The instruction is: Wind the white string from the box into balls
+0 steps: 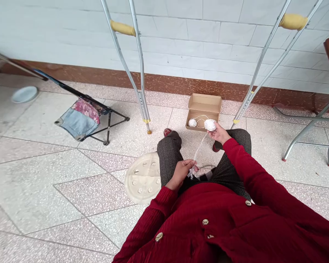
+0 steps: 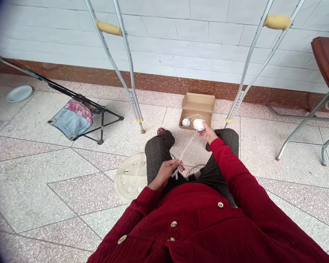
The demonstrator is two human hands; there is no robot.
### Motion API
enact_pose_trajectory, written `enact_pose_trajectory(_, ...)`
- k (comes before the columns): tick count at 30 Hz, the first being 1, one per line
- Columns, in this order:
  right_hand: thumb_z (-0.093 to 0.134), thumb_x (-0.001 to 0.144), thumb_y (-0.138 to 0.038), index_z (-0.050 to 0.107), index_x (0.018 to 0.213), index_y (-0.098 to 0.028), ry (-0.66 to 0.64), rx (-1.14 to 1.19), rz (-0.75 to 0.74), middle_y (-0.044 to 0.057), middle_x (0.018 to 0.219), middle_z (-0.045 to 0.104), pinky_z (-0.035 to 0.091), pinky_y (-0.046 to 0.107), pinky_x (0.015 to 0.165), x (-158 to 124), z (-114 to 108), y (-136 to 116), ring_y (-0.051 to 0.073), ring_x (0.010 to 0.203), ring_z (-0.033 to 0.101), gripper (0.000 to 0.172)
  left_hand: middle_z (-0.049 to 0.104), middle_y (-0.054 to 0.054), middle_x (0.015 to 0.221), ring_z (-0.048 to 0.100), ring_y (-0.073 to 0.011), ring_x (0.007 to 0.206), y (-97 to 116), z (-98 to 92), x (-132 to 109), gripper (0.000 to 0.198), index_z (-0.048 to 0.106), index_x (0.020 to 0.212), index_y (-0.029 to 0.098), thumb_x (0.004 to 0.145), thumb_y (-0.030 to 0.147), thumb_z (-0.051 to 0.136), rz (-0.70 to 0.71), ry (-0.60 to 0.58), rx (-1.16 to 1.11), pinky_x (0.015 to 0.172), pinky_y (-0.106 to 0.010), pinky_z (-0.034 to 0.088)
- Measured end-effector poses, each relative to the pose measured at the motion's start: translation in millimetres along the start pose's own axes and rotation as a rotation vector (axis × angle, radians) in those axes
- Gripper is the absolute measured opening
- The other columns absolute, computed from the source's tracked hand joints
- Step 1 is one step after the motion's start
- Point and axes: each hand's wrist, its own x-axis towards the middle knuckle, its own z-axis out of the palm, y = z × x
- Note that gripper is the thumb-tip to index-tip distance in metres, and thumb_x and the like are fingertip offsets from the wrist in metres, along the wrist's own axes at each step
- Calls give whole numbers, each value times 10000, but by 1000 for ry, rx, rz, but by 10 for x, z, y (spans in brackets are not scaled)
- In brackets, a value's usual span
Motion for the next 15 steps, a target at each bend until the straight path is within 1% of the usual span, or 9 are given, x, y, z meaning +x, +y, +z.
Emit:
enact_pose_trajectory(4, 598, 935, -565, 628, 979, -129, -35, -36, -21, 129, 814, 694, 593, 272, 591, 99, 65, -232, 194, 736, 688, 439, 713, -75, 672, 593, -177, 658, 75, 164, 280, 417, 705, 680, 162, 755, 573, 696, 54, -8, 0, 673, -306, 424)
enact_pose_trajectory(5, 613, 933, -547, 625, 983, -128, -36, -38, -40, 130, 821, 695, 601, 279, 608, 110, 66, -275, 196, 748, 689, 422, 713, -73, 670, 614, -189, 689, 83, 198, 352, 412, 702, 696, 162, 741, 571, 705, 58, -6, -19, 703, -313, 435)
enact_pose_trajectory(7, 638, 941, -454, 616, 973, -143, -24, -35, -96, 101, 821, 693, 603, 257, 639, 112, 53, -301, 171, 749, 685, 313, 709, -73, 658, 634, -202, 711, 80, 249, 484, 421, 694, 712, 157, 708, 577, 719, 54, 12, -48, 736, -325, 446)
enact_pose_trajectory(9, 640, 947, -320, 613, 935, -163, -2, -41, -150, 55, 791, 685, 584, 215, 644, 89, 31, -240, 129, 710, 670, 160, 699, -74, 634, 632, -203, 694, 51, 284, 585, 435, 689, 722, 151, 675, 582, 727, 43, 41, -49, 731, -330, 446)
enact_pose_trajectory(11, 649, 921, -213, 620, 883, -171, 14, -68, -179, 22, 741, 679, 543, 186, 587, 47, 7, -118, 102, 642, 646, 63, 691, -76, 614, 618, -198, 664, 8, 313, 638, 445, 688, 725, 147, 652, 583, 732, 34, 54, -28, 703, -328, 438)
enact_pose_trajectory(13, 682, 872, -151, 626, 837, -171, 26, -107, -189, -1, 683, 669, 476, 165, 503, -13, -20, 30, 86, 567, 614, 69, 691, -82, 613, 604, -192, 646, -34, 341, 640, 447, 685, 707, 145, 657, 588, 729, 33, 41, -3, 673, -321, 427)
enact_pose_trajectory(15, 708, 836, -123, 623, 799, -171, 33, -145, -192, -22, 630, 648, 405, 151, 443, -91, -58, 181, 70, 502, 574, 104, 690, -83, 616, 595, -187, 636, -62, 364, 604, 455, 681, 688, 149, 691, 604, 707, 36, 15, 32, 643, -312, 420)
